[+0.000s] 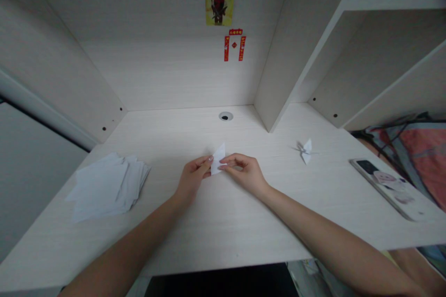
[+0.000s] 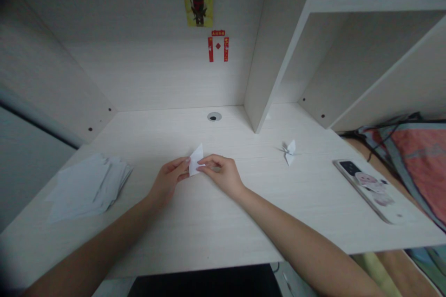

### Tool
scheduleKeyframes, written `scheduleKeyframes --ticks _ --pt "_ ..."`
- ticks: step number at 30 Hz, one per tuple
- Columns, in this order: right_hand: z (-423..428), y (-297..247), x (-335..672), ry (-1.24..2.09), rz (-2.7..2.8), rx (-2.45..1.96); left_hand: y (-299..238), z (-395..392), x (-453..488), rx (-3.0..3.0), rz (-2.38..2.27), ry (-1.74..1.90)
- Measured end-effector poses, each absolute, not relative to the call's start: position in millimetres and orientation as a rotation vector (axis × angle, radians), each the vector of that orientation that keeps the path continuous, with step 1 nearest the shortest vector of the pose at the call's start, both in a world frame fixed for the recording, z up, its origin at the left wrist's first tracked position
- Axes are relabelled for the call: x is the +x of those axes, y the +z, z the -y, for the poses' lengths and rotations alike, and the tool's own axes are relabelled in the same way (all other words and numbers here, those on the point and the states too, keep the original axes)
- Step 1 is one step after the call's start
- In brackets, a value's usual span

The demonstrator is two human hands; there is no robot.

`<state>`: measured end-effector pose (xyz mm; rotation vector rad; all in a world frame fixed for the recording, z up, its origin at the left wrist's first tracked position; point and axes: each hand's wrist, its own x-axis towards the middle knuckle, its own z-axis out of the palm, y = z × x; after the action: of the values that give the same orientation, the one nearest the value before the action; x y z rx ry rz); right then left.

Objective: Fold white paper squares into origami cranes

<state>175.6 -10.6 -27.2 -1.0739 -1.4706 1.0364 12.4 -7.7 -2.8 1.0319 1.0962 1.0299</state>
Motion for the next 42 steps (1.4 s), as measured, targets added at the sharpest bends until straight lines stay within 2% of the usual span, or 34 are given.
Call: scheduleKeyframes --ticks 4,11,23,28,35,38,42 --pt "9 -29 173 1.131 1.335 -1.086 -1 10 10 1.214 -1.205 1.072" --pt "14 -26 174 1.073 1.362 -1.095 -1 12 9 1.616 -1.358 1.229" --pt "12 -27 177 1.016 1.395 -1.080 -3 4 6 1.280 -1.248 1.186" --pt "9 -25 178 1.165 1.298 -1.006 -9 0 6 1.014 -1.084 1.152" --pt "5 -24 177 1.292 1.235 -0.905 -1 4 6 1.013 -1.043 1.056" --pt "5 -25 178 1.149 1.344 -0.954 2 7 9 1.014 -1.040 0.998" --pt "6 -23 183 0.560 1.623 -1.043 1 8 12 0.977 -1.055 0.998"
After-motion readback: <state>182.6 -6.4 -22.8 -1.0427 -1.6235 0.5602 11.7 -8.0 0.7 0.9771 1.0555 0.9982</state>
